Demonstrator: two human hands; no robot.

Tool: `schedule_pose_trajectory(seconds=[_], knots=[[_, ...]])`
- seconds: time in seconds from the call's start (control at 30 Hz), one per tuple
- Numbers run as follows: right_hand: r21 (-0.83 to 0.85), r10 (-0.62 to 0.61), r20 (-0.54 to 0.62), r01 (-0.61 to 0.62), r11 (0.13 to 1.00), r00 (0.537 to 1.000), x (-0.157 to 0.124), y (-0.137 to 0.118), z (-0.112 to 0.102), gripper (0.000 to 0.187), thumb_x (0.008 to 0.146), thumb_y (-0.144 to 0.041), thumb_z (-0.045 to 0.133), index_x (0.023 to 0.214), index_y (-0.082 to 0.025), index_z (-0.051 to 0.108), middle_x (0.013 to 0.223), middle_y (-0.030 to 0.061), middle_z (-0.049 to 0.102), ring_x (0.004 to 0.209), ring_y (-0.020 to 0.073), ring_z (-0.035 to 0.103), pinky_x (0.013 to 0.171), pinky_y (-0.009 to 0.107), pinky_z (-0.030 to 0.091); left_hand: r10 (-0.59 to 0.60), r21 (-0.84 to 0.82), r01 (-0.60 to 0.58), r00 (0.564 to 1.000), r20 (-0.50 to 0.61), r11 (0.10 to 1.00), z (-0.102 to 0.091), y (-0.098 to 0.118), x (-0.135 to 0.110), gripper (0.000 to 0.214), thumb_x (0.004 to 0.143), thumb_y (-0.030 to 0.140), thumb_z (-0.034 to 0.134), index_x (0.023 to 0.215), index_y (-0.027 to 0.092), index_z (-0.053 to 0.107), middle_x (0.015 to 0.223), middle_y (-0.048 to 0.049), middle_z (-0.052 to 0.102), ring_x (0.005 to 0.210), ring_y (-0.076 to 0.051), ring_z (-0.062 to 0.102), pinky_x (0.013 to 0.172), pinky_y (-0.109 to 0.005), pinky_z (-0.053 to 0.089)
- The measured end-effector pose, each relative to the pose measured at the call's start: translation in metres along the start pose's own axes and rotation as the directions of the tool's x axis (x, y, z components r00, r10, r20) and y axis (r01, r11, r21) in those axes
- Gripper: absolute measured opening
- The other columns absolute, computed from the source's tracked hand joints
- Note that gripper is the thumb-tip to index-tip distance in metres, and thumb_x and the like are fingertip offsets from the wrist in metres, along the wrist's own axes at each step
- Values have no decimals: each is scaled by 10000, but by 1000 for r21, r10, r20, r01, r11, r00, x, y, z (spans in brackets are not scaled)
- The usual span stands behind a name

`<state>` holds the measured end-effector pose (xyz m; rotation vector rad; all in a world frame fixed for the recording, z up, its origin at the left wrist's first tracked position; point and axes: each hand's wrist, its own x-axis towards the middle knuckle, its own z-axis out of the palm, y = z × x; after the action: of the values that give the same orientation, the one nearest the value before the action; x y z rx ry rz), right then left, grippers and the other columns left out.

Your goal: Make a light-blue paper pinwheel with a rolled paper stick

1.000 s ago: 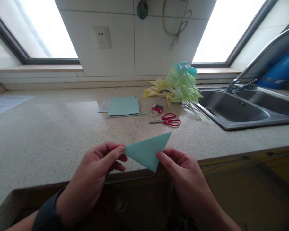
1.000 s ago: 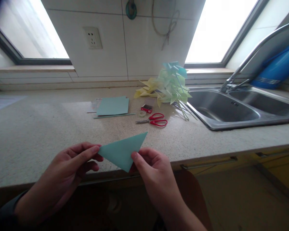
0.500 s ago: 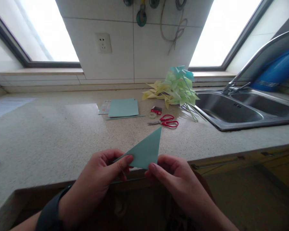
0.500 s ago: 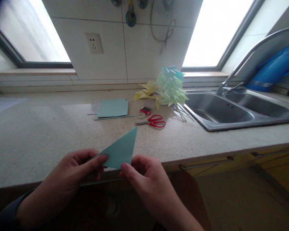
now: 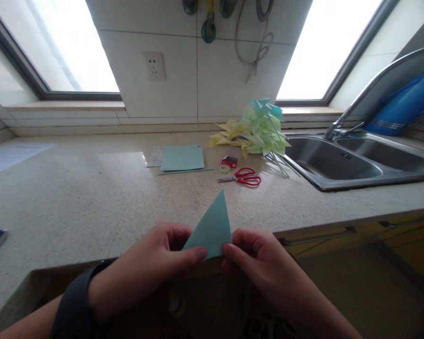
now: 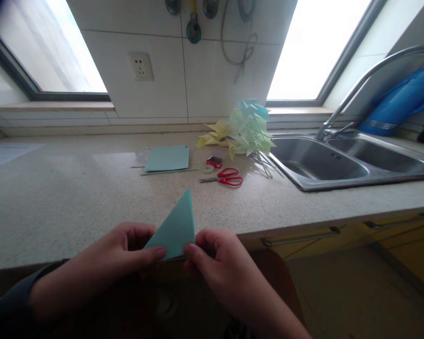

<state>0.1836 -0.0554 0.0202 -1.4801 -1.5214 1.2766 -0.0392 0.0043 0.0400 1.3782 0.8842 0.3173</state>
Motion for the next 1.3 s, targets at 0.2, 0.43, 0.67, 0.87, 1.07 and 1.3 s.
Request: schedule_pose_trajectory(seconds=[0.2, 0.43, 0.67, 0.87, 1.07, 1.3], knots=[[-53, -43, 77, 47, 997, 996, -5, -7, -4, 314, 966, -416, 591, 767, -184, 660, 706, 0, 608, 659, 140, 508, 582, 262, 379, -15, 17, 14, 994, 111, 1000, 8, -4, -2, 294, 902, 427, 687, 958, 168, 813, 788, -13, 725, 664, -141, 548, 657, -255, 389], [39, -105, -116, 110, 993, 988, -1, -5, 7, 363, 989, -412, 525, 700, -193, 544, 653, -36, 426, 605, 120, 381, 528, 249, 326, -65, 73, 54, 986, 156, 996, 20, -15, -1, 277, 865, 393, 686, 832, 128, 758, 679, 16, 571, 590, -117, 416, 579, -249, 335], [79, -114, -159, 128, 989, 981, 4, -7, 16, 330, 964, -396, 524, 695, -213, 469, 628, -54, 366, 561, 112, 334, 475, 238, 293, -64, 97, 49, 984, 167, 994, 26, -17, -1, 224, 840, 347, 688, 763, 136, 702, 655, 29, 520, 578, -111, 397, 548, -248, 301], [-10, -158, -233, 160, 987, 959, 9, -8, 19, 356, 978, -383, 531, 674, -208, 473, 621, -47, 373, 581, 119, 345, 509, 255, 292, -80, 112, 66, 988, 133, 992, 30, -19, -2, 198, 822, 329, 672, 744, 148, 685, 622, 37, 496, 556, -114, 385, 531, -253, 301], [-2, -161, -229, 165, 986, 960, 8, -4, 17, 366, 981, -418, 542, 685, -207, 495, 626, -45, 377, 584, 123, 348, 505, 259, 296, -59, 103, 45, 988, 142, 994, 31, -17, -1, 208, 830, 329, 659, 732, 147, 682, 628, 45, 474, 567, -111, 359, 540, -251, 282], [54, -165, -226, 182, 982, 960, 9, -2, 14, 370, 980, -420, 548, 682, -210, 490, 621, -50, 366, 576, 120, 336, 497, 260, 294, -46, 105, 30, 987, 152, 994, 29, -20, 1, 198, 835, 321, 663, 734, 151, 677, 644, 42, 496, 585, -115, 368, 558, -255, 289]])
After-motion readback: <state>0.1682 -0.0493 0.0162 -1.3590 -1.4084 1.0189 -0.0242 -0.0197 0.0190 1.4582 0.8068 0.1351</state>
